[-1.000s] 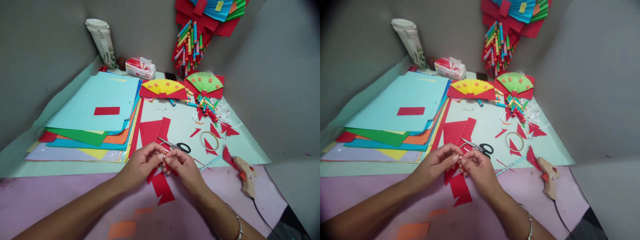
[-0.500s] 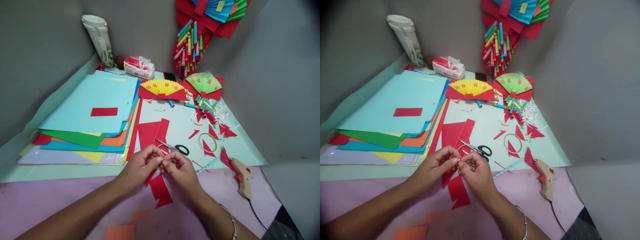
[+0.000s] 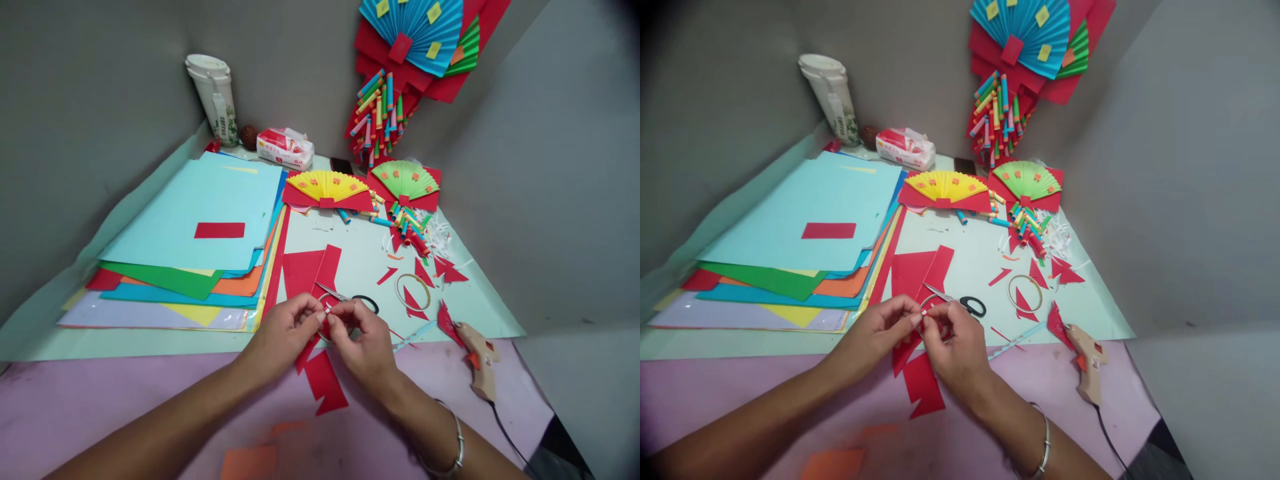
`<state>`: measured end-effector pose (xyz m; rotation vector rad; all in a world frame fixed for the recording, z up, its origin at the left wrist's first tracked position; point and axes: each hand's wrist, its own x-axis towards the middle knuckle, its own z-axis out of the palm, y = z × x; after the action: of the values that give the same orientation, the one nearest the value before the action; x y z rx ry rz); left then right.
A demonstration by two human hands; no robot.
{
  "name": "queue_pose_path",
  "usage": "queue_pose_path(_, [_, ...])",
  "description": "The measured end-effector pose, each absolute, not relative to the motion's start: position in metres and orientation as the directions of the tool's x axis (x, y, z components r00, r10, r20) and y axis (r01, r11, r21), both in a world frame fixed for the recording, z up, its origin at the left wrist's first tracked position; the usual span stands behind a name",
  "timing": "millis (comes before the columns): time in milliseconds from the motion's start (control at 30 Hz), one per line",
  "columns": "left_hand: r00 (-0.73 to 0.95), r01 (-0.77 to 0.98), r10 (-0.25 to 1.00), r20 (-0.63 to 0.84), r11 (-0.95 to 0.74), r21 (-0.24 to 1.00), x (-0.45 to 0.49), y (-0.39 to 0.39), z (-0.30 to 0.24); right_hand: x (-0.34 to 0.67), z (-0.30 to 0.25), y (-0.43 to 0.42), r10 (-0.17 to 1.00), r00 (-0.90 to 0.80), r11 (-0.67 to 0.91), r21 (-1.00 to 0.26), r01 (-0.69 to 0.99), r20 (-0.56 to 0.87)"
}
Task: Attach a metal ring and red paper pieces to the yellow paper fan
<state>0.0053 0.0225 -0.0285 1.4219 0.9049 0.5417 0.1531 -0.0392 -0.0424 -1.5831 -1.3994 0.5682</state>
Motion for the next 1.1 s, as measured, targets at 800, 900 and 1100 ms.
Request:
queue_pose_path(800, [0.525,0.245,0.809,-0.264,0.154,0.957,0.006,0.027,-0.021,0.154,-0.056,-0.035,0.858,0.039,0.308,-0.574,0.759,0.512])
queue_pose_path(900, [0.524,0.239,0.807,-0.271,0.166,0.957,0.006,0.027,-0.022,0.154,-0.057,-0.035,0.856,0.048,0.308,-0.583,0.752,0.515])
queue_pose_path(1100, [0.526,0.221,0.809,-0.264,0.171,0.960,0.006,0.027,-0.026,0.154,-0.055,-0.037,0.868,0.077,0.285,-0.619,0.732,0.490])
